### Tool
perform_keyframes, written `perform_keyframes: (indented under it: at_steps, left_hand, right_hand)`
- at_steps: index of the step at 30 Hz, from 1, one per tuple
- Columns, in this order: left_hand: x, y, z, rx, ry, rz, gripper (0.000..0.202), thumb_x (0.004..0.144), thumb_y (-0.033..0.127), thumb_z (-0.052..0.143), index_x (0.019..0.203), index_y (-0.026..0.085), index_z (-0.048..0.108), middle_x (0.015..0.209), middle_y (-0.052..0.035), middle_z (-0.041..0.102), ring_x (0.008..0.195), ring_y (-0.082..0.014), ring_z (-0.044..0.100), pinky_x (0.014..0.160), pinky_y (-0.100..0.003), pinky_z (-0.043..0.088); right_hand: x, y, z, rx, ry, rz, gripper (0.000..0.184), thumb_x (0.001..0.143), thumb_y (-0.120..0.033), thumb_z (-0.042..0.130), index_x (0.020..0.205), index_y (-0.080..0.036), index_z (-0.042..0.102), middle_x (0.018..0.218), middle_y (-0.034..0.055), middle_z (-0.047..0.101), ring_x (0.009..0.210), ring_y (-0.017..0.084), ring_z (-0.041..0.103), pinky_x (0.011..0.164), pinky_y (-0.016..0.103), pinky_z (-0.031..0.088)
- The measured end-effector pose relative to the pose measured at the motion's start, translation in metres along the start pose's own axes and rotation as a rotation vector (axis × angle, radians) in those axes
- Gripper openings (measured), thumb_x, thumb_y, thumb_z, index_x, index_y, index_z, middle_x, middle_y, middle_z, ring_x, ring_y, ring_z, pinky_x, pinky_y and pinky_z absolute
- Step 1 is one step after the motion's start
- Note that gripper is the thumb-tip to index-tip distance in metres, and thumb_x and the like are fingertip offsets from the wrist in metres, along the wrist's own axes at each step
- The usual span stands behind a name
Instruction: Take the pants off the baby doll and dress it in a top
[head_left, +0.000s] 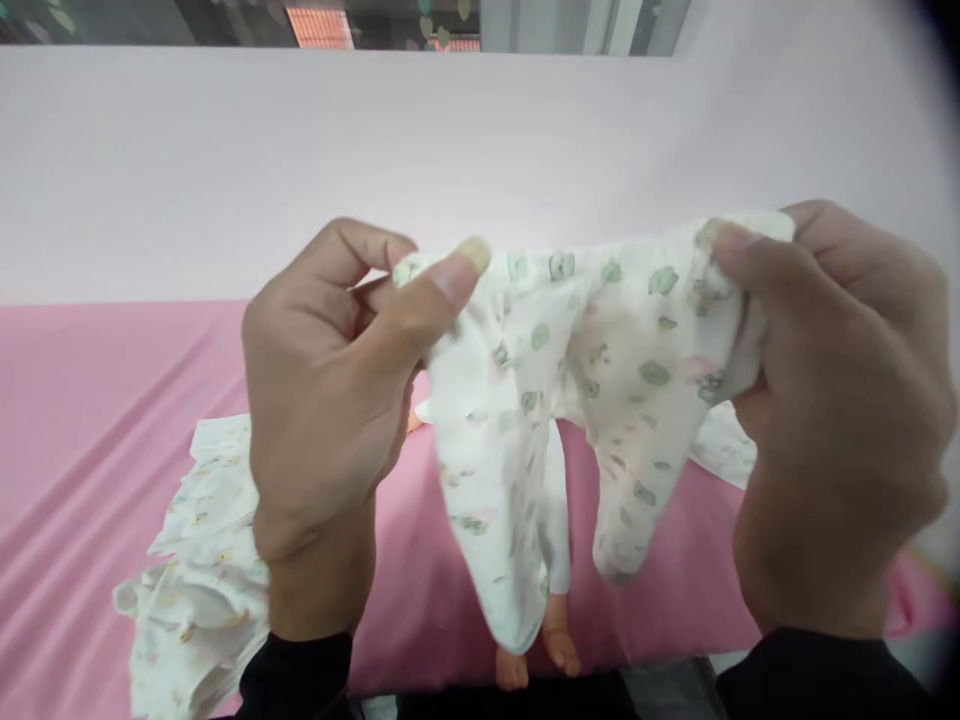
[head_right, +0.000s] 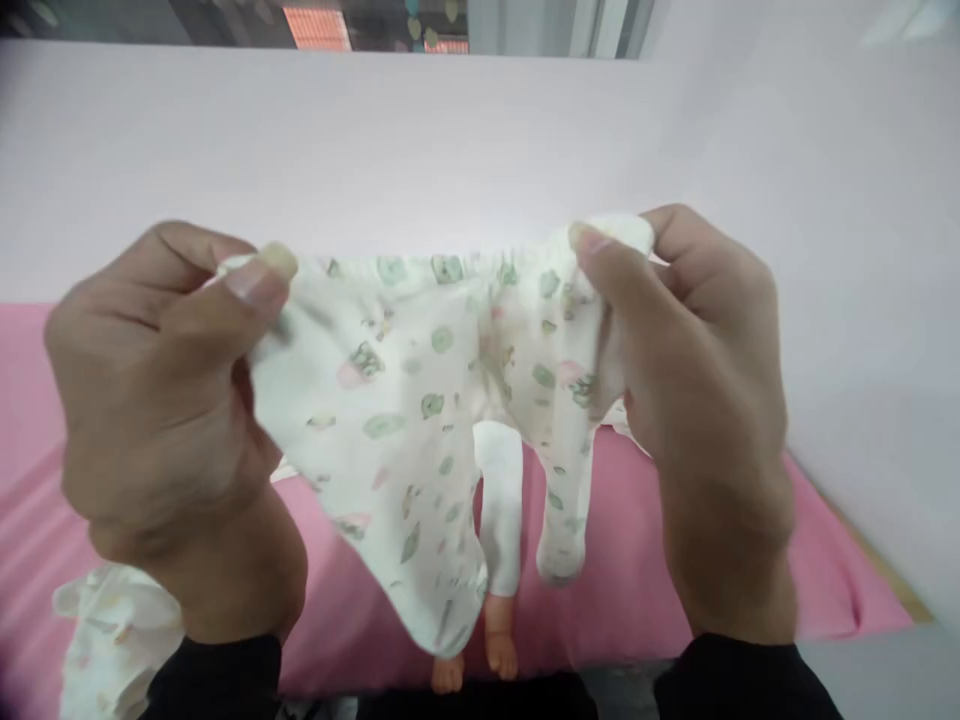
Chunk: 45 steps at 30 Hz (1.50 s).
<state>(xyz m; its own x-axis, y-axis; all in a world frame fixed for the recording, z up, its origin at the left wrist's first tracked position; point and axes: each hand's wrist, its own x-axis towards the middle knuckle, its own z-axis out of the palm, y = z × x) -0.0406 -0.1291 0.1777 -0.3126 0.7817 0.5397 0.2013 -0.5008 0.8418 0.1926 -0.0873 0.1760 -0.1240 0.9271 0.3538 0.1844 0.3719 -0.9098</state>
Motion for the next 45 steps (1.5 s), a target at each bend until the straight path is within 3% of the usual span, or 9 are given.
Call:
perform_keyframes:
  at_steps: [6,13,19,24,30,35,38,42,45]
  left_hand:
    - [-0.001,0.018,0.040,-0.067,-0.191,0.140,0.017,0.087,0.024,0.067,0.080,0.020,0.052,0.058,0.0070,0.051,0.050,-0.0078,0.057,0.041,-0.023,0.045]
    - [-0.011,0.011,0.045,0.069,-0.360,0.141,0.008,0.090,0.029,0.062,0.096,0.024,0.059,0.092,0.0044,0.068,0.081,-0.0118,0.067,0.071,-0.029,0.056]
    - [-0.024,-0.033,0.037,0.160,-0.330,0.120,0.084,0.077,0.036,0.077,0.144,0.042,0.026,0.151,-0.0046,0.036,0.139,-0.0285,0.039,0.098,-0.041,0.051]
    - [-0.053,-0.077,0.050,-0.243,-0.705,-0.419,0.080,0.074,0.038,0.078,0.142,0.036,0.036,0.143,-0.0066,0.051,0.130,-0.0314,0.051,0.096,-0.042,0.053]
    - [-0.075,-0.084,0.059,-0.588,-0.693,-0.775,0.032,0.074,0.034,0.078,0.102,0.021,0.070,0.104,-0.0090,0.072,0.102,-0.0288,0.068,0.091,-0.040,0.054]
    - [-0.075,-0.070,0.051,-0.474,-0.633,-0.746,0.034,0.079,0.038,0.075,0.105,0.017,0.068,0.098,-0.0078,0.072,0.083,-0.0195,0.069,0.072,-0.030,0.055]
    - [-0.072,-0.062,0.049,-0.373,-0.704,-0.660,0.035,0.082,0.040,0.071,0.108,0.017,0.066,0.095,-0.0064,0.071,0.078,-0.0168,0.067,0.067,-0.027,0.052]
    - [-0.075,-0.063,0.051,-0.212,-0.826,-0.509,0.029,0.086,0.040,0.066,0.105,0.018,0.064,0.087,-0.0028,0.065,0.077,-0.0140,0.061,0.067,-0.025,0.048]
    - [-0.081,-0.068,0.053,-0.071,-0.907,-0.409,0.021,0.088,0.037,0.061,0.090,0.016,0.059,0.081,-0.0007,0.058,0.072,-0.0118,0.054,0.063,-0.023,0.044]
  right_hand:
    - [0.009,0.004,0.006,0.052,-0.092,0.048,0.026,0.078,-0.048,0.070,0.096,-0.034,0.059,0.070,0.0004,0.057,0.070,0.023,0.063,0.046,0.031,0.050]
    - [-0.027,-0.003,0.030,0.019,-0.024,-0.160,0.026,0.081,-0.026,0.071,0.099,-0.033,0.054,0.097,-0.0006,0.063,0.092,0.021,0.064,0.070,0.032,0.057]
    - [-0.020,-0.007,0.017,0.073,0.076,-0.195,0.016,0.087,-0.020,0.061,0.097,-0.032,0.058,0.094,-0.0017,0.064,0.085,0.019,0.067,0.064,0.031,0.055]
    - [-0.009,-0.023,0.008,0.117,0.164,-0.208,0.016,0.085,-0.021,0.064,0.093,-0.035,0.062,0.096,0.0005,0.064,0.089,0.025,0.066,0.067,0.038,0.055]
    - [0.004,-0.002,-0.020,0.135,0.312,-0.216,0.016,0.083,-0.020,0.066,0.095,-0.030,0.064,0.087,0.0027,0.061,0.072,0.021,0.062,0.051,0.033,0.048]
    - [0.004,0.081,-0.047,0.149,0.391,0.050,0.033,0.078,-0.031,0.074,0.106,-0.032,0.058,0.093,0.0012,0.066,0.083,0.020,0.065,0.062,0.032,0.055]
    - [-0.019,0.125,-0.050,0.052,0.265,0.345,0.046,0.077,-0.041,0.076,0.117,-0.027,0.056,0.101,0.0040,0.068,0.088,0.022,0.066,0.069,0.033,0.057]
    - [-0.065,0.142,-0.045,-0.134,-0.095,0.471,0.044,0.084,-0.053,0.065,0.118,-0.026,0.059,0.114,0.0086,0.066,0.105,0.029,0.063,0.085,0.045,0.055]
    - [-0.099,0.133,-0.042,-0.141,-0.171,0.355,0.046,0.085,-0.057,0.061,0.122,-0.031,0.061,0.135,0.0074,0.057,0.127,0.034,0.050,0.103,0.051,0.044]
